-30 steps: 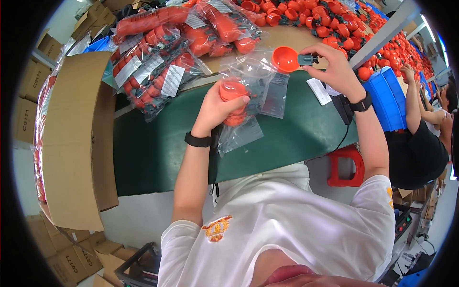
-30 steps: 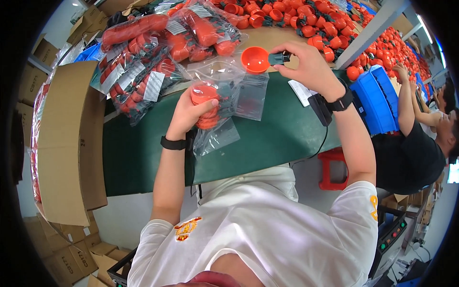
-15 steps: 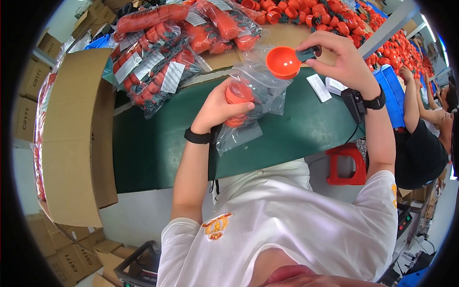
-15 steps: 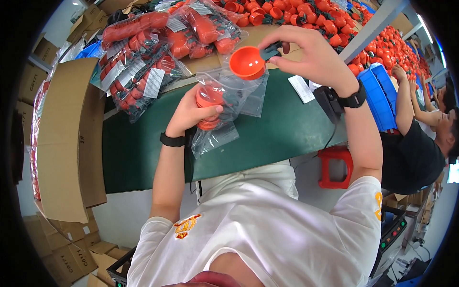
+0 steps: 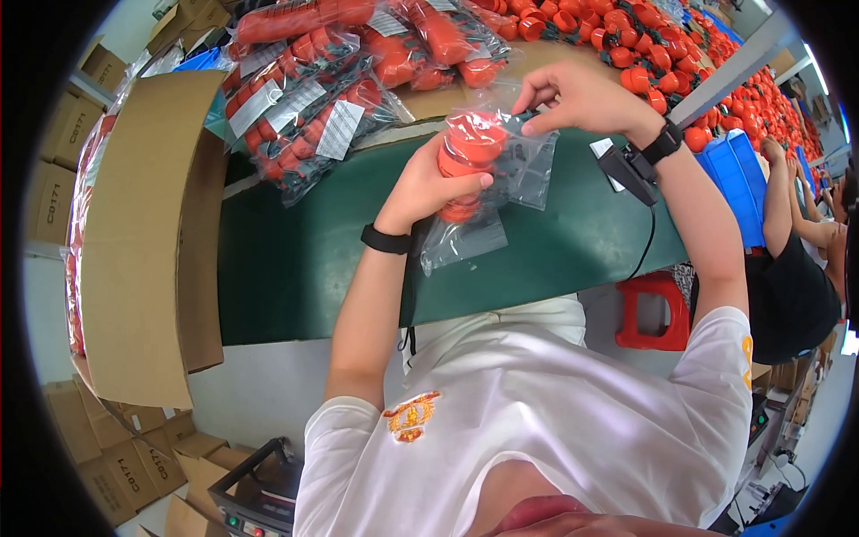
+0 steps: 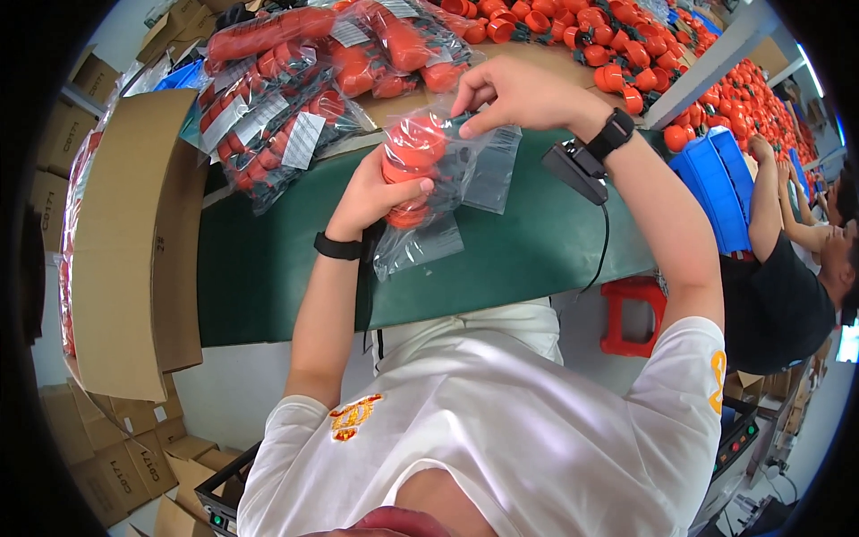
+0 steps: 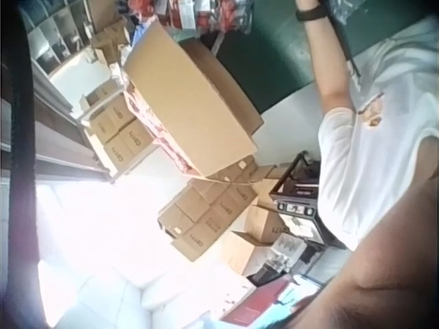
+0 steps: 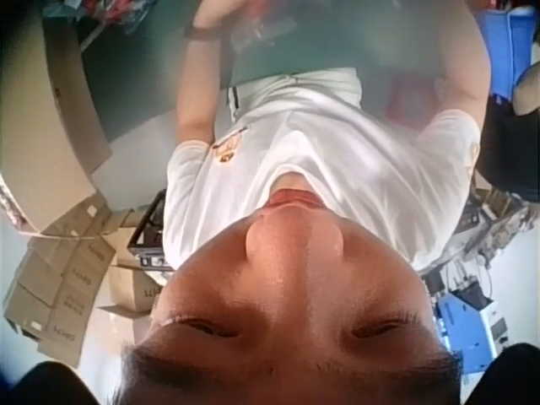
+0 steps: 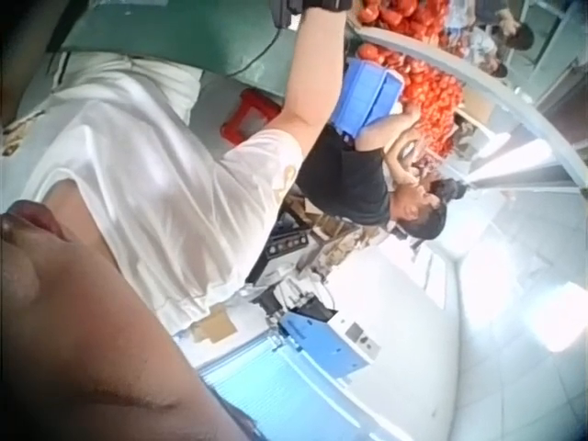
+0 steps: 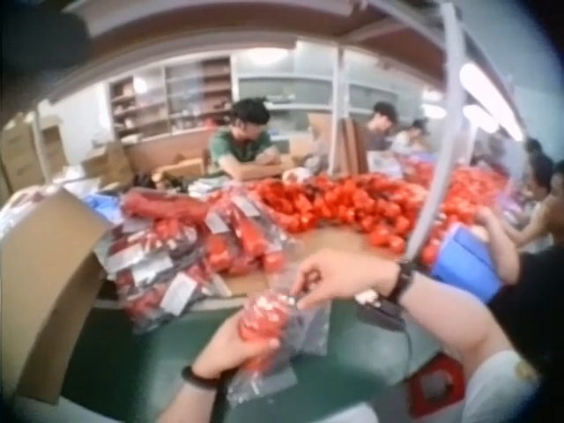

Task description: The person packs red plastic components into a clear plastic bag by hand, then inserts a small white paper slip. They press the bag to remove air and seal the zipper closure before repeating the process with another set.

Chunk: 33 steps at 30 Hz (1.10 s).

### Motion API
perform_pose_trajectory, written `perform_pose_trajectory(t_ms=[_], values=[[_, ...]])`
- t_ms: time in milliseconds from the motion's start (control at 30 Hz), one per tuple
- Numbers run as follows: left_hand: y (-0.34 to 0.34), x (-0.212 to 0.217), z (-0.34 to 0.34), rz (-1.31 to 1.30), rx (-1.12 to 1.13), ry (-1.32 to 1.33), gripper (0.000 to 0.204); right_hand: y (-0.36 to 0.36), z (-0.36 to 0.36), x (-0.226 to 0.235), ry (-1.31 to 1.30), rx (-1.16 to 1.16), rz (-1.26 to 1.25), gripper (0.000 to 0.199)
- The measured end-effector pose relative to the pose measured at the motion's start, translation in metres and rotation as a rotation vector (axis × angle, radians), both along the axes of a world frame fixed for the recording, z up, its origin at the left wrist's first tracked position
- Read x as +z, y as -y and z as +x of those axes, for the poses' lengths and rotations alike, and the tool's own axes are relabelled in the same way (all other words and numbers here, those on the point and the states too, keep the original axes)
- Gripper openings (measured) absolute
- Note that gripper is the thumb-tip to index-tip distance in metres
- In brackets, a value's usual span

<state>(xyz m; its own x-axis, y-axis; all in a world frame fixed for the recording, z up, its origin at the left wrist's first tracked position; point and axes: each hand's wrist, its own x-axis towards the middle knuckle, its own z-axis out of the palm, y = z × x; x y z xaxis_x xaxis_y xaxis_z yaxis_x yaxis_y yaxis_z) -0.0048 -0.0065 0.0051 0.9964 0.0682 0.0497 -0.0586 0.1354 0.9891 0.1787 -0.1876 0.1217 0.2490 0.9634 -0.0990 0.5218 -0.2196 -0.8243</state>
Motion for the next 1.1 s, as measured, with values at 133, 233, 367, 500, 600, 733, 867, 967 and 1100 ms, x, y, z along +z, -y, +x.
perform_pose_trajectory(t_ms=[133, 233, 367, 500, 600, 733, 867, 967, 1100], values=[[0.004, -0.001, 0.003, 0.065, 0.109, 0.044, 0.060, -0.013, -0.003, -0.016, 0.166, 0.045, -0.014, 0.021], [0.006, -0.003, 0.002, 0.074, 0.125, 0.070, 0.057, -0.026, -0.005, 0.004, 0.454, 0.147, -0.230, 0.027], [0.008, 0.004, 0.004, 0.030, 0.150, 0.098, 0.055, -0.027, -0.010, 0.008, 0.576, -0.047, -0.021, 0.038], [0.002, -0.007, 0.005, 0.062, 0.196, 0.145, 0.054, -0.036, -0.037, -0.005, 0.218, 0.145, 0.098, 0.039], [0.002, -0.006, 0.004, -0.080, 0.134, 0.133, 0.054, -0.045, -0.041, -0.010, 0.441, 0.308, 0.062, 0.033], [0.006, -0.001, 0.005, 0.028, 0.195, 0.203, 0.058, -0.053, -0.042, -0.005, 0.402, 0.339, 0.143, 0.034], [0.003, -0.003, 0.002, 0.091, 0.234, 0.183, 0.059, -0.065, -0.047, -0.001, 0.481, 0.355, -0.086, 0.034], [0.000, 0.000, 0.003, 0.162, 0.181, 0.191, 0.058, -0.069, -0.055, 0.006, 0.460, 0.346, -0.128, 0.043], [0.004, 0.001, 0.003, 0.151, 0.207, 0.212, 0.055, -0.072, -0.059, 0.015, 0.474, 0.398, -0.114, 0.047]])
